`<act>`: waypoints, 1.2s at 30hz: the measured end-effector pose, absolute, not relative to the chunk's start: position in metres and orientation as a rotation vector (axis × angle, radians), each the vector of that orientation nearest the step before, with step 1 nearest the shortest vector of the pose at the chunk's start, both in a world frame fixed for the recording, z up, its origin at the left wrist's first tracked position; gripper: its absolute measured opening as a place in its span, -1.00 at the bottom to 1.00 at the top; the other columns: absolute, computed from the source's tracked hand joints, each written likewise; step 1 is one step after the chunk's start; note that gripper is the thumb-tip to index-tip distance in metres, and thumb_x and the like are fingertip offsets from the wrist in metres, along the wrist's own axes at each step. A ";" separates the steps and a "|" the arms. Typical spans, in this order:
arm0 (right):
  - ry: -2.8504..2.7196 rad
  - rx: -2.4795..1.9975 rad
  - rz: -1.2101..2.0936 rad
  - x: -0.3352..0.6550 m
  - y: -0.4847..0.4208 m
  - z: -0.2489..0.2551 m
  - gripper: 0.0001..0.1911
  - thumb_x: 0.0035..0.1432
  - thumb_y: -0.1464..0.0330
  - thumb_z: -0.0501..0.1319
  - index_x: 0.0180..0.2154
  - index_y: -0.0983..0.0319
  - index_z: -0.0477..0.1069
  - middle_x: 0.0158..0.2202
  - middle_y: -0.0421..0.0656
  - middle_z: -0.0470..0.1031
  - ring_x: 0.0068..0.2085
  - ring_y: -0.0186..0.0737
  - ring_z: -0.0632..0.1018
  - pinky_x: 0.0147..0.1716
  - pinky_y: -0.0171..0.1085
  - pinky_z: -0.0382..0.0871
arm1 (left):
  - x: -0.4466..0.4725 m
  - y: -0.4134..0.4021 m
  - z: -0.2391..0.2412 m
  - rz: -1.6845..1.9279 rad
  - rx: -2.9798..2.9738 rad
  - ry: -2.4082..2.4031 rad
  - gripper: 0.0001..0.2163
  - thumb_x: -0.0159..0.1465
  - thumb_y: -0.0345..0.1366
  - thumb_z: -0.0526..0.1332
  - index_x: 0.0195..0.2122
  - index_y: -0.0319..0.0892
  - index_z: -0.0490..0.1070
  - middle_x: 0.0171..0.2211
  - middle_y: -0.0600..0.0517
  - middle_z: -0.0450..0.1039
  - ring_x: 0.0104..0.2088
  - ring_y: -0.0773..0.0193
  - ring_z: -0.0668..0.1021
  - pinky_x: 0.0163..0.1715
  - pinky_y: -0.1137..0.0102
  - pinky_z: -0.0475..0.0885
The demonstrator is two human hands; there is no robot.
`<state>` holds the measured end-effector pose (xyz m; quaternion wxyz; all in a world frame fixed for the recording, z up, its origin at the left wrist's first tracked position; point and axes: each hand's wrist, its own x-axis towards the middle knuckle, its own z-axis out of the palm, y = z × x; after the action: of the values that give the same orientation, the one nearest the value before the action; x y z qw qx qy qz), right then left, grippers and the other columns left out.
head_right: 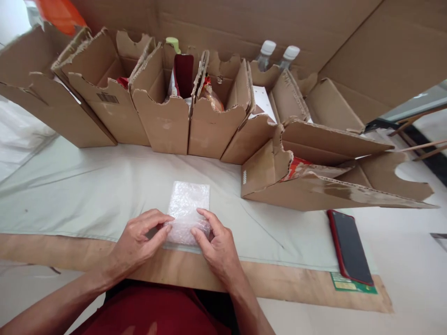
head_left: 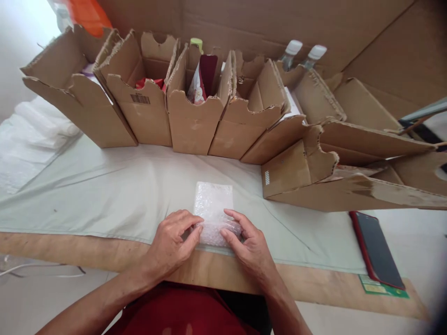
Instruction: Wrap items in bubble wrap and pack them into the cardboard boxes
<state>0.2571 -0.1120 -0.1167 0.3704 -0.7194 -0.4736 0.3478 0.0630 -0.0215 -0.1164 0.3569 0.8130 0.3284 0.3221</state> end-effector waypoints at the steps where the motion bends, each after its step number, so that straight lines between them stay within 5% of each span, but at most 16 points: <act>1: -1.192 -1.853 0.904 0.257 -0.111 -0.116 -0.56 0.23 0.21 0.22 0.10 0.23 0.46 -0.34 -0.19 0.55 -0.45 -0.30 0.45 -0.43 -0.33 0.37 | 0.063 -0.020 -0.119 0.834 2.142 0.875 -0.87 0.35 -0.42 0.18 -0.19 -0.21 0.53 -0.43 0.05 0.54 -0.43 0.30 0.54 -0.36 0.39 0.45; 12: -1.197 -1.955 0.782 0.250 -0.107 -0.122 -0.62 0.29 0.29 0.17 0.11 0.20 0.42 -0.26 -0.17 0.61 -0.33 -0.25 0.59 -0.30 -0.29 0.47 | 0.068 -0.010 -0.130 0.709 2.429 0.915 -0.84 0.35 -0.42 0.18 -0.09 -0.25 0.50 -0.42 0.04 0.56 -0.47 0.23 0.57 -0.38 0.32 0.46; 19: -1.769 -1.905 -0.026 0.249 -0.129 -0.097 -0.65 0.29 0.40 0.22 0.11 0.24 0.39 0.01 0.05 0.53 0.02 -0.02 0.54 -0.03 -0.09 0.39 | 0.071 -0.011 -0.130 0.627 2.439 0.958 -0.85 0.33 -0.43 0.18 -0.13 -0.19 0.50 -0.44 0.06 0.55 -0.44 0.18 0.58 -0.37 0.28 0.46; 24: -2.196 -1.768 0.059 0.250 -0.127 -0.102 -0.68 0.32 0.48 0.15 0.08 0.26 0.43 0.17 0.03 0.49 0.19 0.08 0.45 0.04 -0.01 0.31 | 0.068 -0.013 -0.129 0.628 2.467 0.968 -0.85 0.35 -0.43 0.17 -0.11 -0.20 0.49 -0.36 -0.01 0.53 -0.36 0.14 0.59 -0.31 0.25 0.50; 30: -2.108 -1.686 0.241 0.255 -0.114 -0.105 -0.74 0.38 0.48 0.09 0.02 0.26 0.46 -0.01 -0.06 0.61 0.02 -0.07 0.56 0.00 -0.07 0.33 | 0.050 -0.024 -0.116 0.732 2.493 0.648 -0.72 0.33 -0.39 0.22 0.07 -0.21 0.42 0.07 -0.19 0.48 0.11 -0.02 0.47 0.08 0.09 0.42; 36: -2.003 -1.755 0.483 0.260 -0.113 -0.089 -0.70 0.41 0.38 0.09 0.09 0.20 0.44 -0.09 -0.08 0.63 -0.11 -0.12 0.58 -0.09 -0.11 0.42 | 0.054 -0.027 -0.116 0.728 2.336 0.752 -0.76 0.38 -0.42 0.12 0.04 -0.18 0.44 -0.23 -0.06 0.59 -0.22 0.16 0.59 -0.17 0.24 0.50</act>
<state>0.2599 -0.1131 -0.0892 0.2156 -0.6333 -0.7226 0.1743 0.0536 -0.0269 -0.1160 0.2869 0.8742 0.2813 0.2725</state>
